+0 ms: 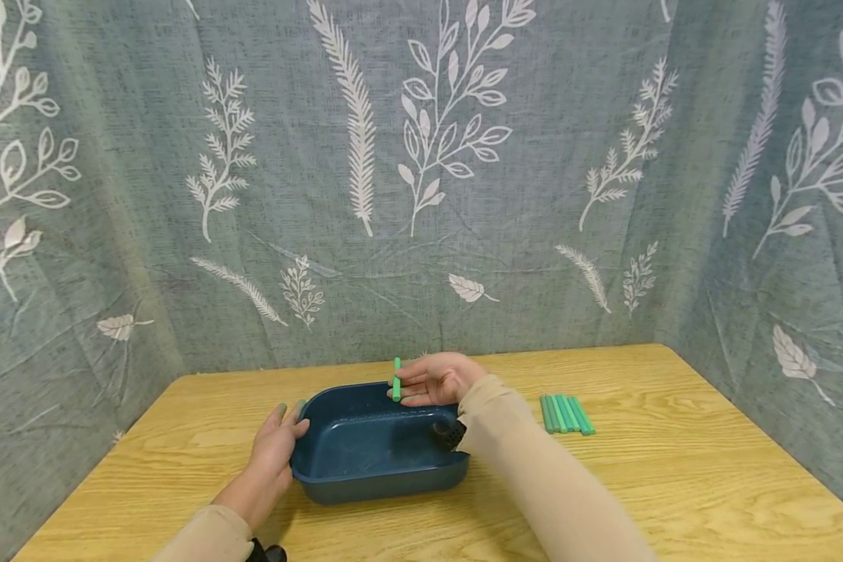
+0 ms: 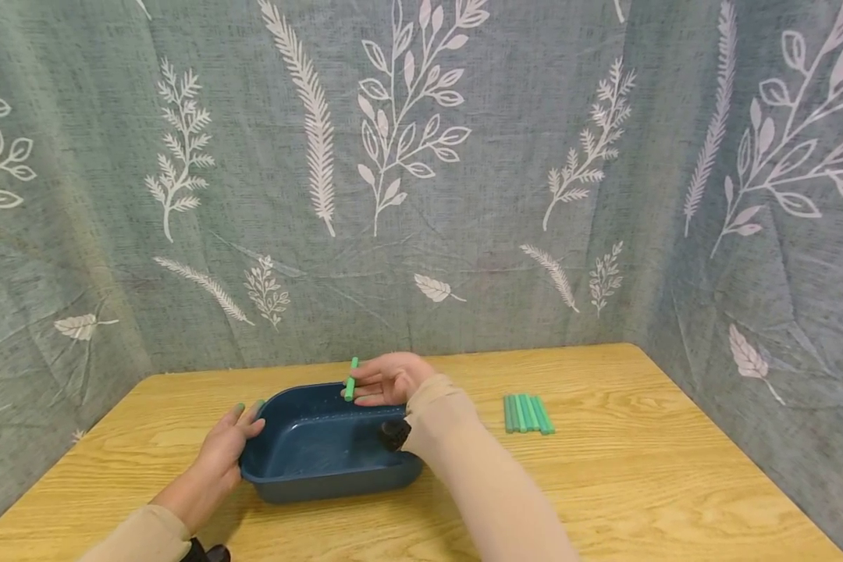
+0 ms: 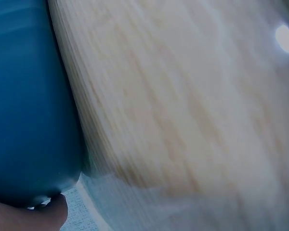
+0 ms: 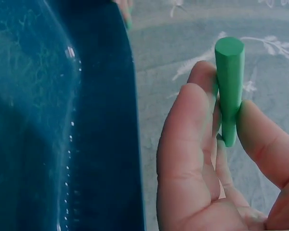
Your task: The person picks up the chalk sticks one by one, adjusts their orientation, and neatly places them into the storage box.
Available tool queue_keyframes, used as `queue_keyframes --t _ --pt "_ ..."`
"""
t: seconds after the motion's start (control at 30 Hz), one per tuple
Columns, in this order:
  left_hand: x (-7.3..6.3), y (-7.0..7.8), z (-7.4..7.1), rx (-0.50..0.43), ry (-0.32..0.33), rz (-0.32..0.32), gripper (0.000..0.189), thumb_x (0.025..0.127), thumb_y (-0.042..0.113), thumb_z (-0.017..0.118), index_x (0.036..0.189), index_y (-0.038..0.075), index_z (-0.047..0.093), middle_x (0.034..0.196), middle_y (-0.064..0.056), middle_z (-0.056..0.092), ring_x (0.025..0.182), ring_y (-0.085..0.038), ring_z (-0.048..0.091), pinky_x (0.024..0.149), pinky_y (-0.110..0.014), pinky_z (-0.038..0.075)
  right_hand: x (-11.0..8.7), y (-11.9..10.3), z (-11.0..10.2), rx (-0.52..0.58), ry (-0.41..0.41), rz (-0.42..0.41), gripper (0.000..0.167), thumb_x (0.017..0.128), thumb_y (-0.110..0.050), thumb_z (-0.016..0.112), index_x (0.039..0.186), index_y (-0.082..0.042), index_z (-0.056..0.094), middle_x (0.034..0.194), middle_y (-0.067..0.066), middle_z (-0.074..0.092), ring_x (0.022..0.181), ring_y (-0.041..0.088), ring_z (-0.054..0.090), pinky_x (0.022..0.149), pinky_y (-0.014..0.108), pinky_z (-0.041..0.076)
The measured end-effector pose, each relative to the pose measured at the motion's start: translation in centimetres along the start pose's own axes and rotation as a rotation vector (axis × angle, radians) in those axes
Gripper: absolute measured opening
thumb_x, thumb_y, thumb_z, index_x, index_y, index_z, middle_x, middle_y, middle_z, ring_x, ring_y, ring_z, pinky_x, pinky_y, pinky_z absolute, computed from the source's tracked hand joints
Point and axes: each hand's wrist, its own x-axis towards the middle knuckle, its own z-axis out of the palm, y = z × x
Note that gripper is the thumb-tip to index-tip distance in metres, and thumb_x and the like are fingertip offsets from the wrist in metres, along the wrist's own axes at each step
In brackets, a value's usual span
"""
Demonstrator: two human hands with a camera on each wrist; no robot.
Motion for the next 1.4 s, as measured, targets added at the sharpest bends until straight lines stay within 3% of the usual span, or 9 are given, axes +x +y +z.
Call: queue_keyframes --t 0.13,0.27,0.33,0.43,0.53,0.7,1.0,1.27,1.4 --pt "0.1 0.3 0.1 0.020 0.001 -0.006 0.069 0.104 0.004 0.034 0.151 0.003 -0.017 0.159 -0.018 -0.003 0.144 -0.041 -0.005 0.117 -0.052 0.011 0.5 0.2 0.6 -0.045 -0.007 0.018 0.037 0.101 -0.005 0.050 0.137 0.006 0.048 0.133 0.023 0.054 0.121 0.031 0.054 0.107 0.041 0.040" --pt "0.0 0.4 0.0 0.046 0.010 -0.010 0.068 0.104 0.006 0.036 0.152 0.004 -0.012 0.159 -0.018 -0.006 0.144 -0.042 -0.006 0.116 -0.053 0.010 1.3 0.6 1.3 -0.075 0.007 0.021 0.020 0.099 -0.003 0.054 0.117 0.005 0.060 0.104 0.015 0.064 0.101 0.026 0.063 0.103 0.041 0.044" --pt "0.0 0.3 0.0 0.056 0.010 -0.012 0.067 0.104 0.006 0.036 0.152 0.003 -0.011 0.158 -0.019 -0.008 0.143 -0.043 -0.007 0.116 -0.054 0.010 1.6 0.8 1.6 -0.078 0.014 0.029 0.010 0.098 -0.002 0.055 0.105 0.002 0.061 0.092 0.012 0.063 0.102 0.028 0.064 0.102 0.042 0.045" --pt "0.0 0.2 0.2 0.055 0.003 -0.014 0.067 0.104 0.005 0.036 0.152 0.002 -0.012 0.158 -0.019 -0.005 0.143 -0.043 -0.005 0.116 -0.054 0.011 2.1 1.1 2.0 -0.111 0.018 0.042 0.006 0.098 0.000 0.055 0.099 0.001 0.061 0.092 0.014 0.063 0.115 0.034 0.060 0.101 0.042 0.046" --pt "-0.1 0.1 0.2 0.049 0.005 -0.016 0.068 0.104 0.005 0.036 0.152 0.003 -0.014 0.158 -0.019 -0.001 0.143 -0.044 -0.004 0.115 -0.054 0.013 2.5 1.4 2.6 -0.154 0.022 0.060 0.013 0.097 0.001 0.055 0.108 0.006 0.061 0.101 0.018 0.063 0.121 0.036 0.055 0.100 0.042 0.047" --pt "-0.3 -0.4 0.0 0.067 0.031 -0.020 0.068 0.104 0.006 0.039 0.152 0.001 -0.009 0.158 -0.021 -0.001 0.142 -0.045 -0.005 0.115 -0.055 0.012 3.1 1.6 3.5 -0.230 0.023 0.118 0.027 0.097 0.001 0.056 0.122 0.010 0.058 0.104 0.021 0.063 0.121 0.036 0.055 0.099 0.039 0.048" --pt "-0.4 -0.1 0.4 0.061 0.036 0.025 0.066 0.103 0.002 0.037 0.152 -0.003 -0.008 0.157 -0.023 0.002 0.143 -0.045 -0.003 0.116 -0.055 0.011 4.2 1.4 4.6 -0.293 0.007 0.170 0.023 0.096 0.002 0.056 0.117 0.011 0.061 0.094 0.020 0.062 0.119 0.037 0.056 0.098 0.037 0.048" --pt "-0.3 -0.2 0.5 0.047 0.048 0.032 0.069 0.103 0.000 0.038 0.150 -0.003 -0.012 0.157 -0.024 0.006 0.144 -0.043 -0.003 0.117 -0.052 0.009 4.3 1.9 5.4 -0.445 -0.014 0.144 0.016 0.093 0.000 0.061 0.105 0.008 0.069 0.090 0.017 0.069 0.092 0.029 0.069 0.063 0.024 0.057" --pt "-0.2 -0.2 0.6 0.032 0.050 0.018 0.070 0.103 0.000 0.037 0.151 -0.002 -0.014 0.157 -0.022 0.007 0.144 -0.041 -0.003 0.117 -0.051 0.010 4.0 2.5 5.7 -0.444 0.006 0.103 0.013 0.090 0.003 0.064 0.098 0.009 0.071 0.089 0.018 0.070 0.084 0.028 0.070 0.071 0.029 0.059"
